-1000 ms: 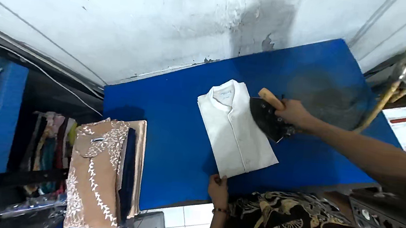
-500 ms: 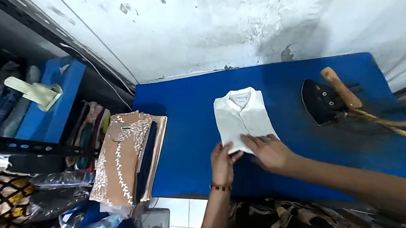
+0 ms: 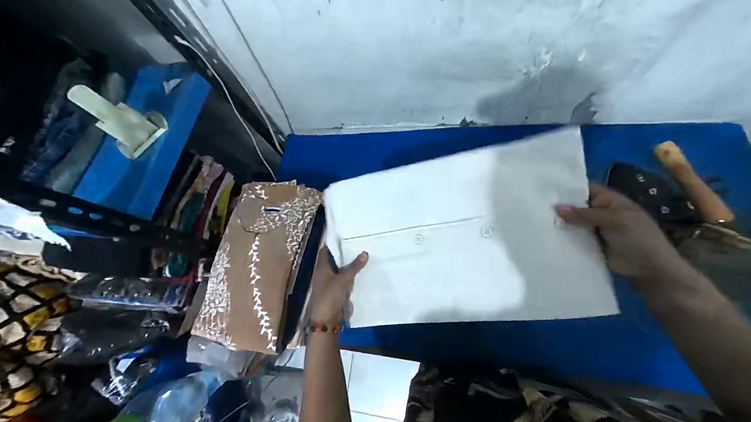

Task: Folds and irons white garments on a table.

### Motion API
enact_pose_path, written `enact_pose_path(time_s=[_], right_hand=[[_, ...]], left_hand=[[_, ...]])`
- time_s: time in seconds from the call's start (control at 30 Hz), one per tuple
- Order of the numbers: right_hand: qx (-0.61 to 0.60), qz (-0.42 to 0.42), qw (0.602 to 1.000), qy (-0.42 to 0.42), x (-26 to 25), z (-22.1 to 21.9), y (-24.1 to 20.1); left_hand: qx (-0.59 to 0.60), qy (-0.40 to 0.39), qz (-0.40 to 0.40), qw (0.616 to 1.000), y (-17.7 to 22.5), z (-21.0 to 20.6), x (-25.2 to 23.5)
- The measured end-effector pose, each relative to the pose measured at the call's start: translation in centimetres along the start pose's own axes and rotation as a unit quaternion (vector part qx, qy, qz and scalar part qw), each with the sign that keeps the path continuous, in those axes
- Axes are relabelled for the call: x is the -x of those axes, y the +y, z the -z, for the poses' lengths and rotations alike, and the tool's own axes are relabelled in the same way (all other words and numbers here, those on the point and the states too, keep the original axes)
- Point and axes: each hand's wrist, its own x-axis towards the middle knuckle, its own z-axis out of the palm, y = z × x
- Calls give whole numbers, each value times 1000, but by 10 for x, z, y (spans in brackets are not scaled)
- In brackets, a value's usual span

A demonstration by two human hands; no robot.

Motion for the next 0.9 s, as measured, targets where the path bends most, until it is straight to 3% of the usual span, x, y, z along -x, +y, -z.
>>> enact_pose_path(time_s=[0.07, 0.13, 0.2, 0.3, 0.4, 0.5, 0.57, 0.63, 0.7, 0.77, 0.83, 0.9], right_hand=[[124, -94, 988, 13, -18, 8, 76], [281, -148, 948, 16, -24, 8, 131], [360, -89, 929, 23, -16, -10, 150], [375, -14, 926, -29, 3, -54, 145], [377, -15, 920, -104, 5, -81, 151], [387, -35, 913, -125, 2, -88, 156], [322, -54, 938, -117, 7, -96, 146], [184, -74, 974, -111, 21, -120, 120], [56, -86, 992, -78, 36, -145, 92], [-28, -83, 996, 15, 47, -140, 68], [-57, -108, 991, 54, 54, -87, 42], [-46, -108, 991, 60, 64, -5, 25]], left_hand=[[-211, -52, 70, 974, -24, -1, -23], [-385, -104, 123, 909, -38, -17, -46], [-437, -97, 65, 892, -45, -31, -72], [-450, -128, -80, 880, -59, -50, -114], [-509, -168, -161, 829, -62, -61, -136], [-537, -138, -215, 804, -48, -58, -128], [-539, -155, -171, 810, -16, -57, -102], [-470, -248, -123, 838, 25, -61, -72], [-322, -387, -125, 855, 63, -79, -43], [-155, -463, -142, 861, 86, -96, -18], [-85, -418, -175, 887, 99, -90, -1], [-111, -316, -235, 912, 85, -82, 0]])
